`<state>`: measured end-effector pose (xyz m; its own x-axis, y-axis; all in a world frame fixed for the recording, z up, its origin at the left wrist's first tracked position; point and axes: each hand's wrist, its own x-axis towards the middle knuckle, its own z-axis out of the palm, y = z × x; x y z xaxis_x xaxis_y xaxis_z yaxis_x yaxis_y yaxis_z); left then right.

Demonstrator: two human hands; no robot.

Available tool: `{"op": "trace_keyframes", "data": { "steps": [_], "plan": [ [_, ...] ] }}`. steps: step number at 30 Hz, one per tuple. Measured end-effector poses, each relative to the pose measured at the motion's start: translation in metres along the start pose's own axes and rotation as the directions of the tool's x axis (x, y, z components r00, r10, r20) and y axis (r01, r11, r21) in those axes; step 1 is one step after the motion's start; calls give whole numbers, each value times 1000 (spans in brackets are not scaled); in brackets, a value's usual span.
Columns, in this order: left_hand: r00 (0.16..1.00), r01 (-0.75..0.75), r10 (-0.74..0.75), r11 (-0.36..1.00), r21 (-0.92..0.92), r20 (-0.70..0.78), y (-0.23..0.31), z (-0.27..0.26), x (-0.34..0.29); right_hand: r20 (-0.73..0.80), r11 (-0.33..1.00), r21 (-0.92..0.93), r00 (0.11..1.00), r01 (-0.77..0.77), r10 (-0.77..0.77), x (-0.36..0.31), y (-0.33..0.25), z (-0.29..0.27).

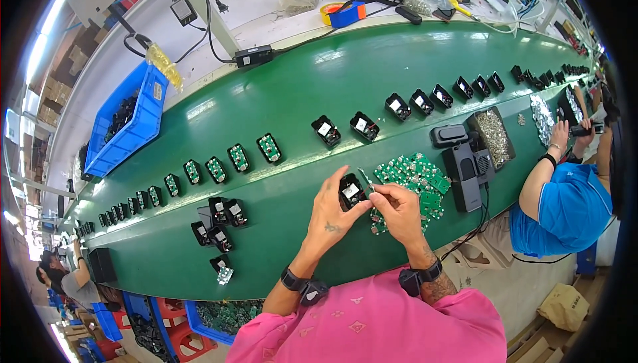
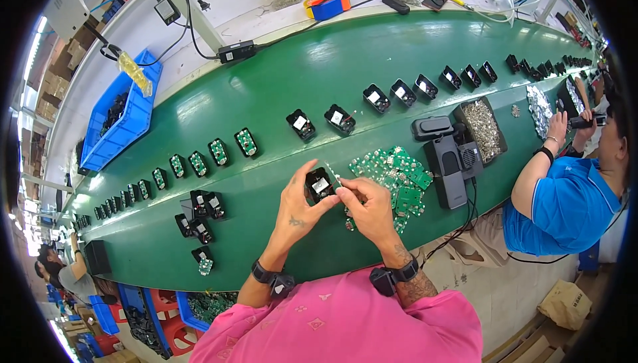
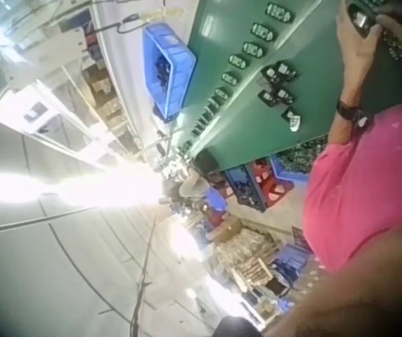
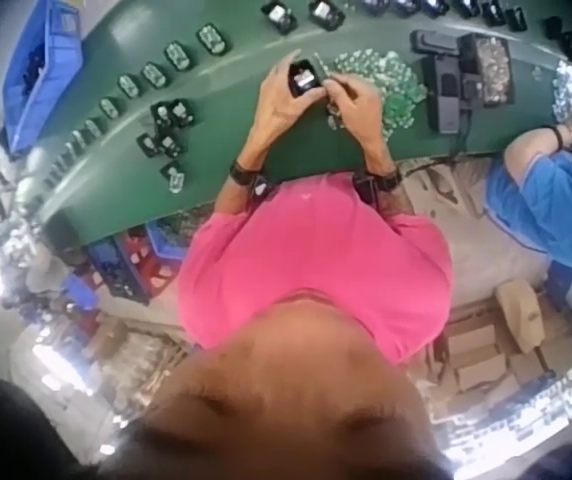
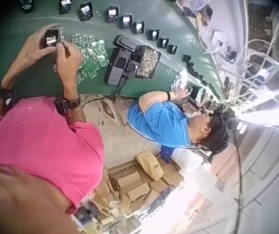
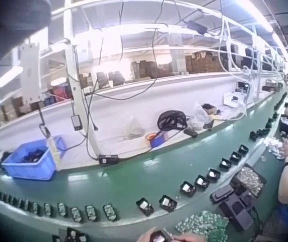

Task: Assembling electronic units by inserting printed circuit boards (PCBs) into plastic housings on a production line.

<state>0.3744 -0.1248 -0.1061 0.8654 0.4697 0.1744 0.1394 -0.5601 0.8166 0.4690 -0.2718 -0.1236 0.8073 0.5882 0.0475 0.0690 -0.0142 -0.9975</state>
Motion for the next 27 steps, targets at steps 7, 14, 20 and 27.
{"op": "trace_keyframes", "data": {
  "steps": [7,14,20,27],
  "plan": [
    [955,294,-242,853,-431,171,-7,-2,-3,146,999,-8,988,48,-46,3,-1,-12],
    [859,501,-360,437,-747,365,-1,-5,-3,227,974,-101,958,204,-177,5,-15,-16],
    [895,442,-292,466,-767,338,9,-2,-6,164,985,-35,973,169,-161,3,-10,-8],
    [874,474,-363,483,-736,324,21,-3,-7,30,979,-2,979,203,-203,4,-9,-1]
  ]
}}
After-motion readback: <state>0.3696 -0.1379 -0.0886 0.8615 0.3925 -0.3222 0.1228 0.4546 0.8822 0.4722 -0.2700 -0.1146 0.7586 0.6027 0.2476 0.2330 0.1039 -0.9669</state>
